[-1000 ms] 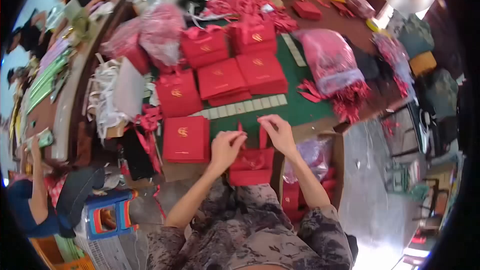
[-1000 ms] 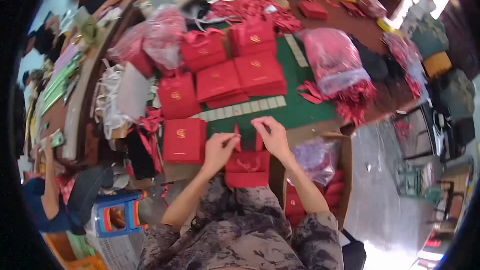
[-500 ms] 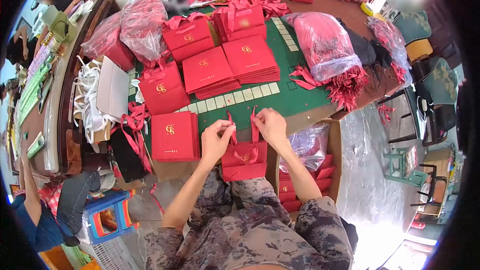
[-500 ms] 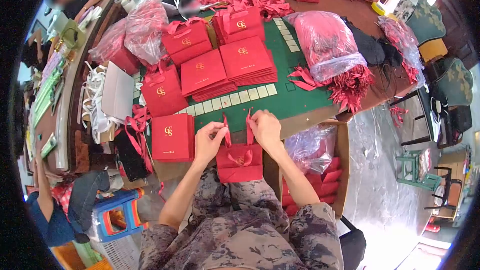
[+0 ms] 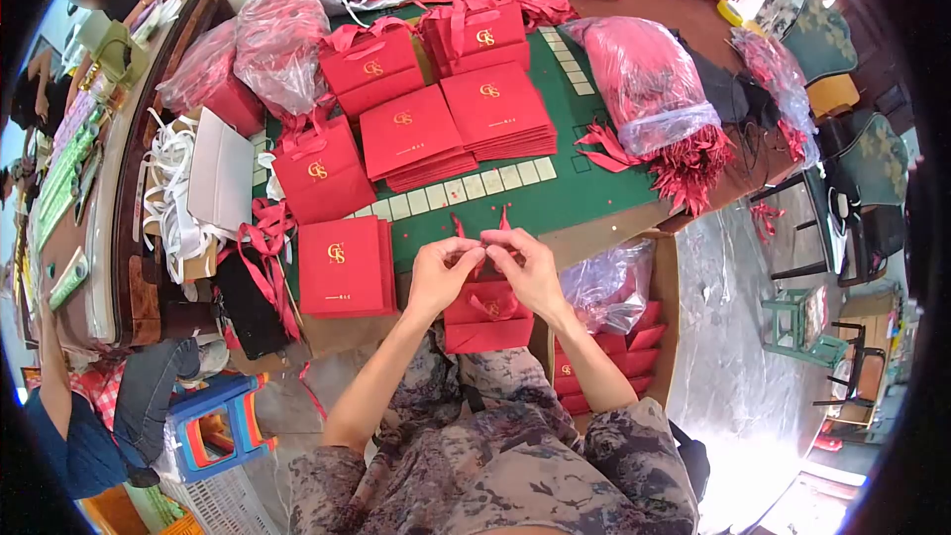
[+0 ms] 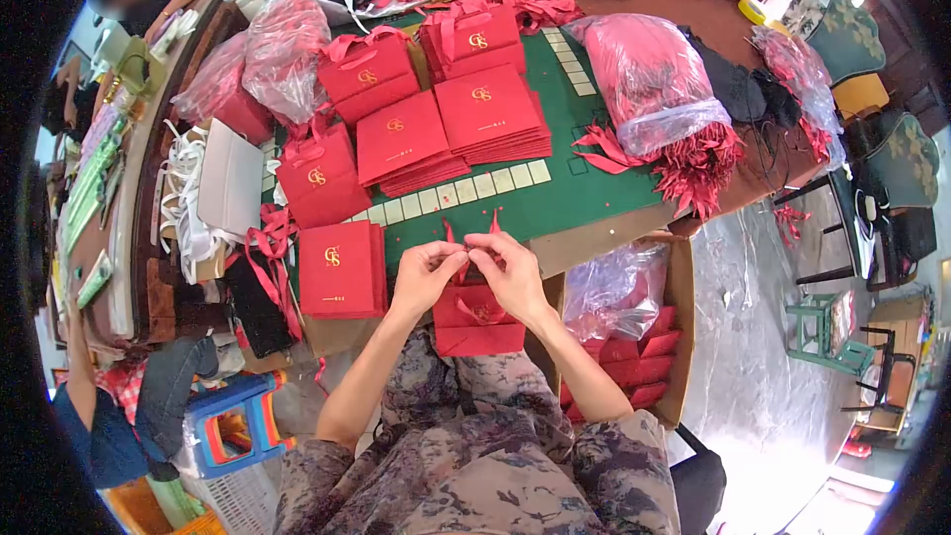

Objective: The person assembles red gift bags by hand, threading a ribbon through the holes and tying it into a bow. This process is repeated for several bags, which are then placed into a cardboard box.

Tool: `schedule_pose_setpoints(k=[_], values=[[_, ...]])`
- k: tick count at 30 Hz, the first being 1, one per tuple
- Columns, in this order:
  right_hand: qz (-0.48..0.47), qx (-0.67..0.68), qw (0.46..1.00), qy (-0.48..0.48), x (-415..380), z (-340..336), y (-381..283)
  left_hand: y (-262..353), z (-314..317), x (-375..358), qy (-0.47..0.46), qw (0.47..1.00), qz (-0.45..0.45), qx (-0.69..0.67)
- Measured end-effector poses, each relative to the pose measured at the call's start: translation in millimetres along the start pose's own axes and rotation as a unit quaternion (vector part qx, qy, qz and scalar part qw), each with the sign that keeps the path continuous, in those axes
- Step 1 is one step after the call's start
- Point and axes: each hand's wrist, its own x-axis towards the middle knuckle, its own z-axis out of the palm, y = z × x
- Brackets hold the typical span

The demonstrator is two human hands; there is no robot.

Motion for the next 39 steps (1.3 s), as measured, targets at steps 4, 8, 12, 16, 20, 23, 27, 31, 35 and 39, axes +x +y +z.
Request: schedule_pose_setpoints(k=[4, 8, 12, 16, 20, 23, 27, 31, 35, 39], values=[[0.026, 0.041, 0.999, -0.018, -0.7, 0.9, 4.2, 3.0, -4.6, -0.8, -0.011, 1.000, -0.007, 0.011], [0.033, 0.056, 0.998, -0.023, 0.0, -0.9, 7.3, 5.6, -5.2, 0.2, -0.012, 1.000, 0.000, 0.024], [0.070, 0.091, 0.993, -0.034, 0.8, -1.2, 6.5, 10.3, -5.4, -0.1, -0.019, 0.999, -0.001, 0.027], [0.063, 0.085, 0.994, -0.030, 0.7, -0.4, 9.2, 18.1, -7.3, 0.1, -0.027, 0.998, -0.014, 0.056], [0.027, 0.052, 0.998, -0.033, 4.6, -1.7, 6.5, 14.6, -8.7, 0.4, -0.025, 0.995, 0.006, 0.097], [0.061, 0.078, 0.995, -0.020, 10.9, -5.7, 6.5, 23.1, -7.2, -8.8, -0.022, 0.992, 0.022, 0.125], [0.120, 0.163, 0.979, 0.036, 21.5, -21.5, 11.7, 11.6, -5.8, -48.6, 0.131, 0.904, 0.192, 0.359], [0.139, 0.175, 0.974, 0.031, 31.6, -31.0, 19.3, -8.0, 3.4, -65.1, 0.035, 0.949, 0.034, 0.312], [0.072, 0.090, 0.989, 0.096, 52.3, -42.9, 27.7, -10.8, 2.2, -69.9, -0.073, 0.983, -0.002, 0.169], [0.027, 0.016, 0.997, 0.074, 57.5, -41.4, 32.4, 1.6, -8.3, -76.2, -0.107, 0.979, 0.016, 0.173]])
